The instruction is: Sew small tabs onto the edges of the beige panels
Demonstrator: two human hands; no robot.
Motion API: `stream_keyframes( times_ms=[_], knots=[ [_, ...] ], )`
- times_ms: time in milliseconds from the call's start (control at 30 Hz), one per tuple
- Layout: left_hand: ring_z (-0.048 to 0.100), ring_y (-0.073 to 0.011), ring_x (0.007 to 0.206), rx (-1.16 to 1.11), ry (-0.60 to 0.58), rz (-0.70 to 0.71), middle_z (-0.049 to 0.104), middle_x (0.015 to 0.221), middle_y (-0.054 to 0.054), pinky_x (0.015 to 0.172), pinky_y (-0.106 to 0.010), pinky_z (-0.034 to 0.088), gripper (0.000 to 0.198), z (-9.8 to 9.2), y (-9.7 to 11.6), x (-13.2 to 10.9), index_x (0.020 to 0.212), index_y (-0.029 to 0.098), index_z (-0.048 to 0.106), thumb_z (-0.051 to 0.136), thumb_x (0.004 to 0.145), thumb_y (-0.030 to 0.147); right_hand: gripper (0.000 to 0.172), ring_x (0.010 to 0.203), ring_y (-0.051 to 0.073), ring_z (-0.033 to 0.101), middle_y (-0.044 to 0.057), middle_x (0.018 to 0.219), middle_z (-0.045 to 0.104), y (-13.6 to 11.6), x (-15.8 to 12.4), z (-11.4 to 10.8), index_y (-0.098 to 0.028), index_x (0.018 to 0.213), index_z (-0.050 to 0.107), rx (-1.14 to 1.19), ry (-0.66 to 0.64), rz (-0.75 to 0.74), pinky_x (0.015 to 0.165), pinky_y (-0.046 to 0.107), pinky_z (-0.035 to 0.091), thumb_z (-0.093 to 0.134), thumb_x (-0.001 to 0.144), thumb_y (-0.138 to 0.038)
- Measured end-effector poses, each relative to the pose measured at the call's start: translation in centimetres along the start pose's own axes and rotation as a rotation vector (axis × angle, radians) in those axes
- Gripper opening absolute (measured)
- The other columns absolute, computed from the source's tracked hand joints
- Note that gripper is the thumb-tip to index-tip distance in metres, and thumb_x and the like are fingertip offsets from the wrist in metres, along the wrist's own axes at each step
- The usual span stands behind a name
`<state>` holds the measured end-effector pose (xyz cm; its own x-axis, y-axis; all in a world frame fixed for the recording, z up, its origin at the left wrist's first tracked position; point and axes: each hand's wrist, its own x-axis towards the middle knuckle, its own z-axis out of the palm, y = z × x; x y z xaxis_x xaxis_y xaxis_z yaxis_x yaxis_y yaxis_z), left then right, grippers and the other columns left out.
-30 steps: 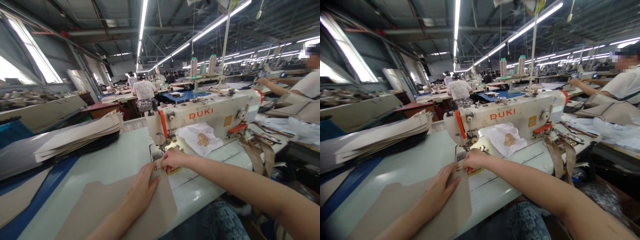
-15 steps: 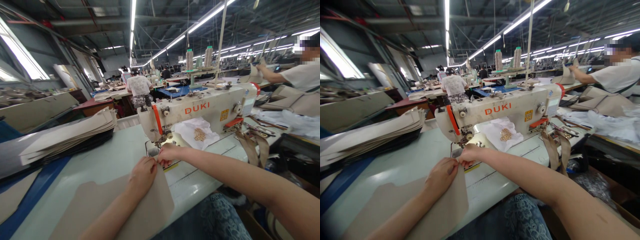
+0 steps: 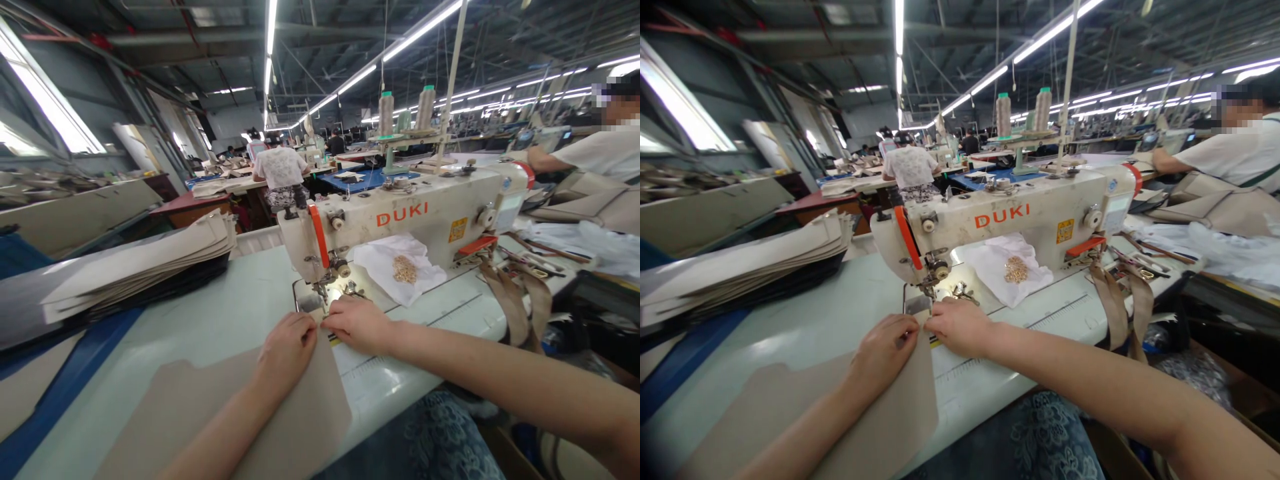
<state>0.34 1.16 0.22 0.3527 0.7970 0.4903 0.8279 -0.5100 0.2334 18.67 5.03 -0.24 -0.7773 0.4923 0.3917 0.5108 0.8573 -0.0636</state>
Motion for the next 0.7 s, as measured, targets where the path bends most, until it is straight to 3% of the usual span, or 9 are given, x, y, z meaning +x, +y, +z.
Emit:
stream_keyframes(
  times_ms=[267, 533, 700],
  knots=[
    [0.061, -0.0188, 0.077, -0.001, -0.017, 0.037, 0.067, 0.076, -0.003, 0.073, -0.031, 0.049, 0.017, 0.0, -0.3, 0.0, 0.070, 0.021, 0.058, 0.046, 0.079, 0.014, 0.016, 0.082, 0.017, 0.051, 0.003, 0.083, 0.059, 0.2, 0.2, -0.4, -0.019, 0.086, 0.065, -0.067, -0.027, -0.071, 0.069, 0.027, 0.037, 0.049, 0.091, -0.023],
    [0.058, -0.0185, 0.072, 0.043, -0.006, 0.077, 0.064, 0.073, -0.003, 0.067, -0.030, 0.048, 0.016, 0.1, -0.3, 0.0, 0.071, 0.019, 0.057, 0.047, 0.080, 0.011, 0.018, 0.088, 0.018, 0.050, 0.002, 0.087, 0.061, 0.2, -0.4, -2.7, -0.016, 0.088, 0.062, -0.239, -0.113, -0.500, 0.079, 0.030, 0.039, 0.045, 0.094, -0.020],
    [0.059, -0.0179, 0.072, 0.040, 0.012, 0.092, 0.065, 0.074, -0.002, 0.068, -0.030, 0.048, 0.015, 0.2, -0.5, -0.2, 0.072, 0.019, 0.057, 0.049, 0.081, 0.012, 0.021, 0.092, 0.017, 0.052, 0.001, 0.093, 0.063, 0.2, 0.5, -2.0, -0.017, 0.093, 0.062, -0.253, -0.111, -0.629, 0.083, 0.029, 0.040, 0.040, 0.096, -0.019]
  ],
)
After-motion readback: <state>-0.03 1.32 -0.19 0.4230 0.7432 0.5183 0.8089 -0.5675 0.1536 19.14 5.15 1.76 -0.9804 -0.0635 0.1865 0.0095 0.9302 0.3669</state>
